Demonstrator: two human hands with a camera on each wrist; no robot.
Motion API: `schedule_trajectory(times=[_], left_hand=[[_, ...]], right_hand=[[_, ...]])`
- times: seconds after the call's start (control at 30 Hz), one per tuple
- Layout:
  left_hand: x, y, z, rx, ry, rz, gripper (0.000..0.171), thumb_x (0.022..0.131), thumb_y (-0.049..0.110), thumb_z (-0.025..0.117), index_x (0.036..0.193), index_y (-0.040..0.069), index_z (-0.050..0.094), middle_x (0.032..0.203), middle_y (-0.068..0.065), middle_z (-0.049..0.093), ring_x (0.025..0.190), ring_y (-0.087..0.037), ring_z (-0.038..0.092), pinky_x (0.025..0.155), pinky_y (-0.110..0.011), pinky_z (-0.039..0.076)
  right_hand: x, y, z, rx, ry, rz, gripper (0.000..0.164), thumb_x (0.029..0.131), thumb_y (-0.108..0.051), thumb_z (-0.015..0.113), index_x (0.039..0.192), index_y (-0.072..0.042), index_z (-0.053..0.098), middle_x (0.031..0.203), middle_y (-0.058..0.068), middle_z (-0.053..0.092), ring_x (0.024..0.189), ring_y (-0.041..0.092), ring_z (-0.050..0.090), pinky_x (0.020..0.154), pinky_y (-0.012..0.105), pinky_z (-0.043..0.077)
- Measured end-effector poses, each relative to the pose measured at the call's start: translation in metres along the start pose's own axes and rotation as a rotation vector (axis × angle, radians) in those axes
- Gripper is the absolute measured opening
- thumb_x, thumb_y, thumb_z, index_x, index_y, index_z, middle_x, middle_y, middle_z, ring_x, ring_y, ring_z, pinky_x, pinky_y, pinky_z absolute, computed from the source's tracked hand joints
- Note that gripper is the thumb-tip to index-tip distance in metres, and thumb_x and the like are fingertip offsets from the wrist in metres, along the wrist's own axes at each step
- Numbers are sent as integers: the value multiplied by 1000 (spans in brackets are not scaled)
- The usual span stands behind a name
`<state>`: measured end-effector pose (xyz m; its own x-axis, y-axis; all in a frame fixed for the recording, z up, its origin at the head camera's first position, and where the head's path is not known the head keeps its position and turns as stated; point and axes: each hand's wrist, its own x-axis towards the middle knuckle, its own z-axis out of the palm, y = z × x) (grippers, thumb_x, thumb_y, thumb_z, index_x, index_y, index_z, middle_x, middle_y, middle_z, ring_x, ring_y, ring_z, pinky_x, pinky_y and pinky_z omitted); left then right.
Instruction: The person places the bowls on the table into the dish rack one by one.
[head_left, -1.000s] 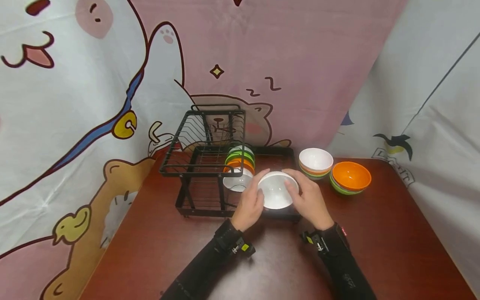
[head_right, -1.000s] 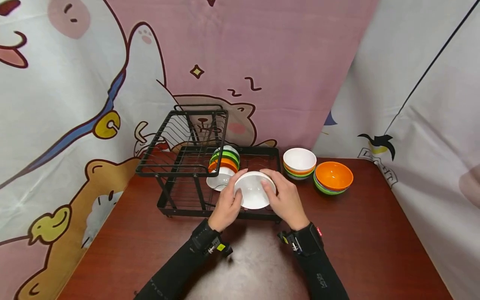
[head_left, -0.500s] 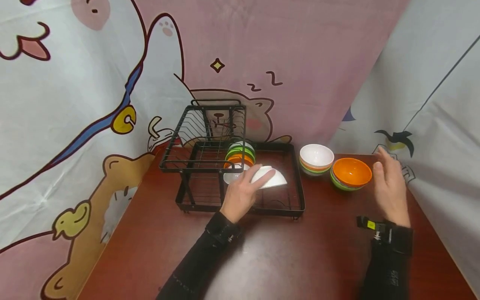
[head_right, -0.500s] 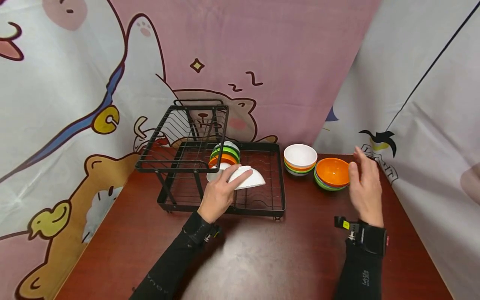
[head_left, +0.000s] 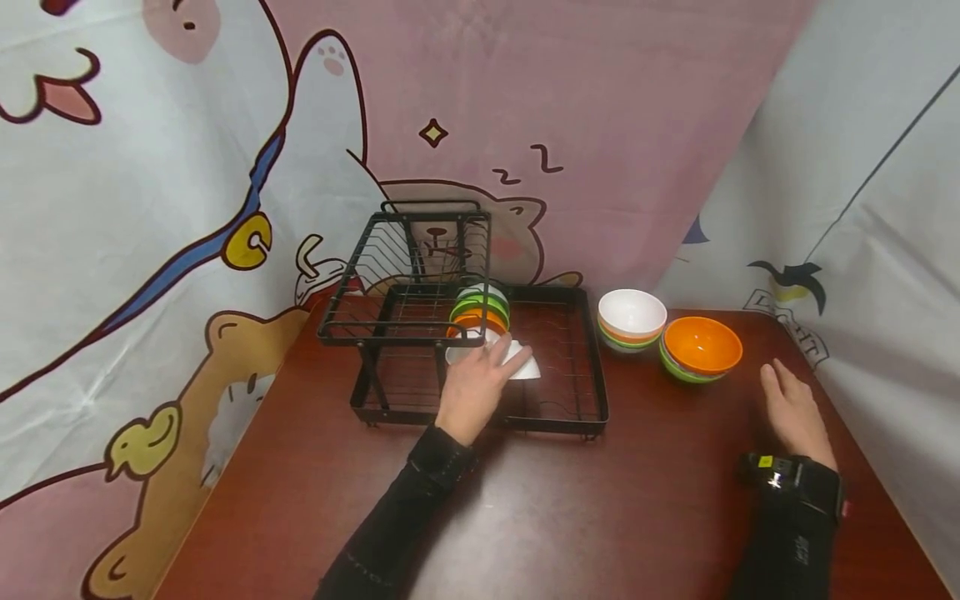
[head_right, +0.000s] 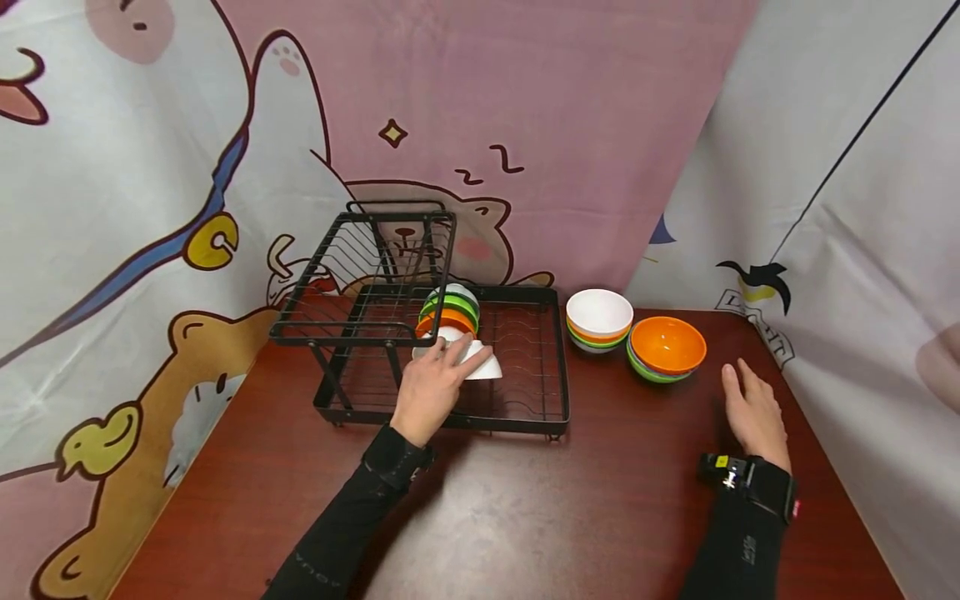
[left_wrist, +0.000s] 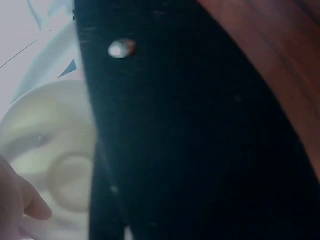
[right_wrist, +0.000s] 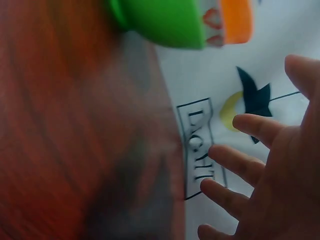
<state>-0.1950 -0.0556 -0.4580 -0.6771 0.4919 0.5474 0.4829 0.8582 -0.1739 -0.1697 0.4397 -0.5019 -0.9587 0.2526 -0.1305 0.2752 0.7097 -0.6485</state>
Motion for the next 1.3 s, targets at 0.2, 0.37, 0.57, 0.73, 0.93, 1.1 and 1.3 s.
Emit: schedule_trajectory(times=[0.2, 0.37, 0.57, 0.73, 0.93, 1.1, 1.3], left_hand=[[-1, 1, 8, 58, -48, -22, 57, 83, 2, 79, 128, 35, 71, 124, 2, 71, 90, -18, 70, 59, -31, 57], [-3, 1, 16, 68, -19, -62, 46, 83, 2, 79, 119, 32, 76, 113, 2, 73, 82, -18, 68, 55, -31, 54], [-5, 2, 28, 92, 37, -134, 35, 83, 6, 77, 110, 28, 81, 114, -1, 76, 84, -21, 69, 64, -33, 55], [-5, 3, 34, 133, 45, -203, 29, 83, 9, 77, 105, 27, 81, 109, 0, 77, 87, -21, 70, 63, -33, 55], [-3, 6, 32, 148, -7, -258, 26, 86, 9, 76, 108, 22, 78, 108, 0, 78, 101, -23, 72, 84, -41, 56], [-2, 7, 27, 96, -86, -285, 44, 79, 9, 84, 119, 23, 73, 119, -3, 75, 115, -27, 68, 98, -49, 52], [-1, 7, 27, 60, -116, -283, 58, 71, 22, 89, 125, 22, 68, 123, -4, 72, 121, -29, 64, 104, -54, 50]], right_hand=[[3, 10, 4, -2, -26, 20, 77, 109, -58, 10, 166, -7, -2, 168, 36, -3, 153, 63, 0, 114, 83, 9], [4, 16, 5, -3, -42, 34, 78, 109, -57, 8, 165, -3, -1, 167, 38, -2, 151, 64, 1, 114, 82, 9], [4, 23, 8, -3, -72, 40, 81, 108, -60, 9, 164, -2, 0, 166, 38, -1, 151, 65, -1, 115, 83, -2], [4, 26, 11, 6, -75, 43, 82, 107, -62, 10, 165, -3, 0, 167, 37, -2, 151, 64, -5, 115, 81, -10], [3, 26, 11, 11, -85, 62, 84, 107, -63, 10, 164, -3, -1, 166, 37, -3, 151, 64, -7, 115, 81, -11], [3, 25, 9, 5, -95, 71, 85, 107, -63, 9, 164, -2, -1, 165, 38, -4, 151, 64, -7, 115, 80, -11], [3, 23, 7, 2, -106, 80, 87, 106, -64, 8, 163, 1, -1, 165, 39, -5, 151, 64, -9, 115, 80, -13]])
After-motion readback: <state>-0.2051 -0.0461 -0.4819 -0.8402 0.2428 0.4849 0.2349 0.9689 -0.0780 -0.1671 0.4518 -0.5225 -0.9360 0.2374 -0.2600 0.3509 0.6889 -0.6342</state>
